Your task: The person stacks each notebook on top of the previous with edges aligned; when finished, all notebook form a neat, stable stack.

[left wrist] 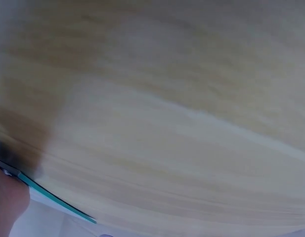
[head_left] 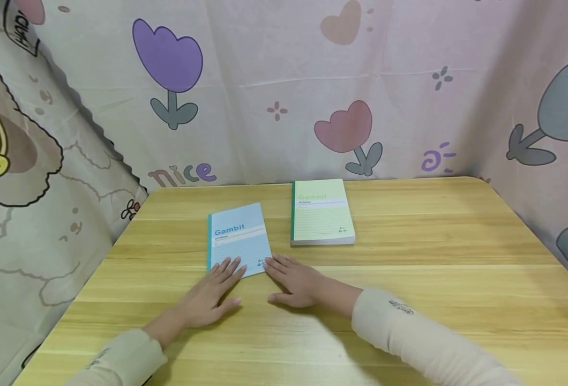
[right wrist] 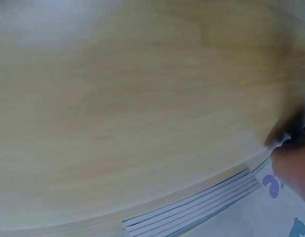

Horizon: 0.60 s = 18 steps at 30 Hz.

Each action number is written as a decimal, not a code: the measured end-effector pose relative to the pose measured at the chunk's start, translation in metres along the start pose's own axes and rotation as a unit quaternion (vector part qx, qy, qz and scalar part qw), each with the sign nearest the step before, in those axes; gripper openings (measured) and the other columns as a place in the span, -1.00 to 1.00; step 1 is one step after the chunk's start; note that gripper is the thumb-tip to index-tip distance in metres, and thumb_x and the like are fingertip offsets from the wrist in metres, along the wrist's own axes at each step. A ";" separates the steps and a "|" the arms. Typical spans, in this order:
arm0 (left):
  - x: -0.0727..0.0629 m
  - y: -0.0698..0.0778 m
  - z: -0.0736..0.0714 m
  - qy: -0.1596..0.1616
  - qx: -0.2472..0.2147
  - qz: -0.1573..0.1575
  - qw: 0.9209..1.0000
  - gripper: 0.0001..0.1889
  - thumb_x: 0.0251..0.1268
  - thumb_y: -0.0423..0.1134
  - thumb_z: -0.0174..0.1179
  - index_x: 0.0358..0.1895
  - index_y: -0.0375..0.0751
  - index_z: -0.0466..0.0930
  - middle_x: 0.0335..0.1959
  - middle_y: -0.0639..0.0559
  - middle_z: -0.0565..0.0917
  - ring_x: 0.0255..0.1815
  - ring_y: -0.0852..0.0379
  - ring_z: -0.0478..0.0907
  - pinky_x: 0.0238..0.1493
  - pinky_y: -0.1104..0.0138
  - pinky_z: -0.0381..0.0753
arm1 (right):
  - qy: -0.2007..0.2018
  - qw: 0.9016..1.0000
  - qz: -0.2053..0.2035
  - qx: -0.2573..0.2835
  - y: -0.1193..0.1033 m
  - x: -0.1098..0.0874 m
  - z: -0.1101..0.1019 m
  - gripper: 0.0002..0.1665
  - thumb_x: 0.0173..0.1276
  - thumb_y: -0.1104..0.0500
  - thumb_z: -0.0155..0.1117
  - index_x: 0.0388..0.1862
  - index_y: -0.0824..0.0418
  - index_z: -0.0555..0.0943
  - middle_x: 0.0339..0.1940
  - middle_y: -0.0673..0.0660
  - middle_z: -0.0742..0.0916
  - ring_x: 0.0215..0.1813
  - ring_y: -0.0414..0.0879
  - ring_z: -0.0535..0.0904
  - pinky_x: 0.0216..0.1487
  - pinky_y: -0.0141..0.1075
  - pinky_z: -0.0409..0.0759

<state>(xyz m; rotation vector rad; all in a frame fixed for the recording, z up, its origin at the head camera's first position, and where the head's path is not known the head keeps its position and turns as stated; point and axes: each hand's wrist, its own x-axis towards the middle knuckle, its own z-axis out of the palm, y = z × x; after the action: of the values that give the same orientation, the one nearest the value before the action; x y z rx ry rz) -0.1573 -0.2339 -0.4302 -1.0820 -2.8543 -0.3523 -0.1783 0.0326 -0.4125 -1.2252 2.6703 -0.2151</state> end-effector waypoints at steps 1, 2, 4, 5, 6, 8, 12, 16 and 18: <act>0.001 0.001 0.000 -0.002 -0.002 0.003 1.000 -0.32 0.34 0.04 -0.02 0.44 -0.15 0.05 0.47 -0.17 0.07 0.46 -0.23 0.01 0.40 0.51 -0.57 | 0.002 1.000 -0.002 0.000 0.001 -0.002 0.000 -0.16 0.43 -0.26 -0.21 0.49 0.18 -0.03 0.53 0.09 0.05 0.54 -0.01 -0.13 0.51 -0.16 -0.08; 0.002 0.003 0.000 -0.004 -0.002 0.006 1.000 -0.31 0.34 0.04 -0.02 0.44 -0.16 0.05 0.47 -0.18 0.06 0.46 -0.23 0.00 0.41 0.51 -0.57 | 0.005 1.000 -0.003 0.001 0.002 -0.004 0.000 -0.16 0.43 -0.26 -0.21 0.49 0.18 -0.03 0.53 0.10 0.05 0.54 0.00 -0.12 0.51 -0.16 -0.07; 0.003 0.006 0.000 -0.009 -0.001 0.010 1.000 -0.31 0.34 0.05 -0.03 0.44 -0.17 0.04 0.47 -0.19 0.05 0.46 -0.24 -0.01 0.40 0.51 -0.58 | 0.008 1.000 -0.006 0.005 0.003 -0.008 0.000 -0.17 0.43 -0.25 -0.21 0.49 0.19 -0.03 0.53 0.11 0.05 0.54 0.00 -0.12 0.51 -0.16 -0.07; 0.004 0.007 0.000 -0.010 -0.001 0.012 1.000 -0.31 0.34 0.04 -0.03 0.44 -0.18 0.04 0.47 -0.20 0.05 0.46 -0.25 -0.01 0.40 0.51 -0.59 | 0.011 1.000 -0.007 0.008 0.004 -0.010 0.001 -0.17 0.43 -0.24 -0.20 0.49 0.20 -0.02 0.53 0.12 0.06 0.54 0.01 -0.12 0.51 -0.15 -0.06; 0.005 0.009 0.000 -0.011 -0.005 0.014 1.000 -0.31 0.34 0.04 -0.02 0.44 -0.19 0.04 0.47 -0.20 0.05 0.46 -0.25 -0.01 0.40 0.52 -0.59 | 0.013 1.000 -0.007 0.012 0.004 -0.012 0.001 -0.17 0.43 -0.24 -0.19 0.49 0.21 -0.02 0.53 0.12 0.06 0.54 0.01 -0.12 0.51 -0.15 -0.05; 0.006 0.012 0.000 -0.012 -0.006 0.018 1.000 -0.30 0.34 0.04 -0.02 0.44 -0.20 0.04 0.47 -0.21 0.05 0.46 -0.26 -0.01 0.40 0.52 -0.60 | 0.014 1.000 -0.007 0.018 0.005 -0.016 0.000 -0.17 0.43 -0.23 -0.18 0.49 0.21 -0.02 0.53 0.13 0.07 0.54 0.01 -0.11 0.51 -0.14 -0.05; 0.007 0.015 0.001 -0.007 -0.009 0.025 1.000 -0.30 0.32 0.02 0.01 0.43 -0.23 0.06 0.46 -0.23 0.07 0.45 -0.26 0.00 0.40 0.52 -0.59 | 0.010 1.000 -0.005 0.026 0.005 -0.021 -0.002 -0.18 0.43 -0.21 -0.16 0.49 0.21 -0.01 0.53 0.13 0.08 0.54 0.01 -0.11 0.51 -0.13 -0.04; 0.008 0.016 0.002 0.029 0.004 0.022 0.999 -0.32 0.34 0.03 -0.03 0.41 -0.26 0.09 0.44 -0.27 0.11 0.43 -0.28 0.06 0.48 0.37 -0.40 | 0.050 0.999 -0.014 0.017 0.004 -0.019 -0.004 -0.24 0.44 -0.16 -0.13 0.45 0.26 0.11 0.48 0.18 0.20 0.51 0.07 0.02 0.48 -0.11 0.04; 0.010 0.015 0.001 0.073 0.020 0.010 0.997 -0.33 0.37 0.03 -0.07 0.40 -0.30 0.09 0.41 -0.32 0.16 0.40 -0.29 0.12 0.49 0.18 -0.14 | 0.112 0.993 -0.019 0.012 0.003 -0.015 -0.006 -0.33 0.45 -0.07 -0.09 0.38 0.32 0.23 0.40 0.23 0.35 0.45 0.09 0.19 0.44 -0.12 0.16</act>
<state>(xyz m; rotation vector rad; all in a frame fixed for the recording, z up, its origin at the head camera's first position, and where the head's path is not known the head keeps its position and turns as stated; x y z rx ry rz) -0.1543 -0.2165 -0.4270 -1.0317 -2.7090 -0.3545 -0.1721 0.0467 -0.4053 -1.3181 2.8230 -0.4128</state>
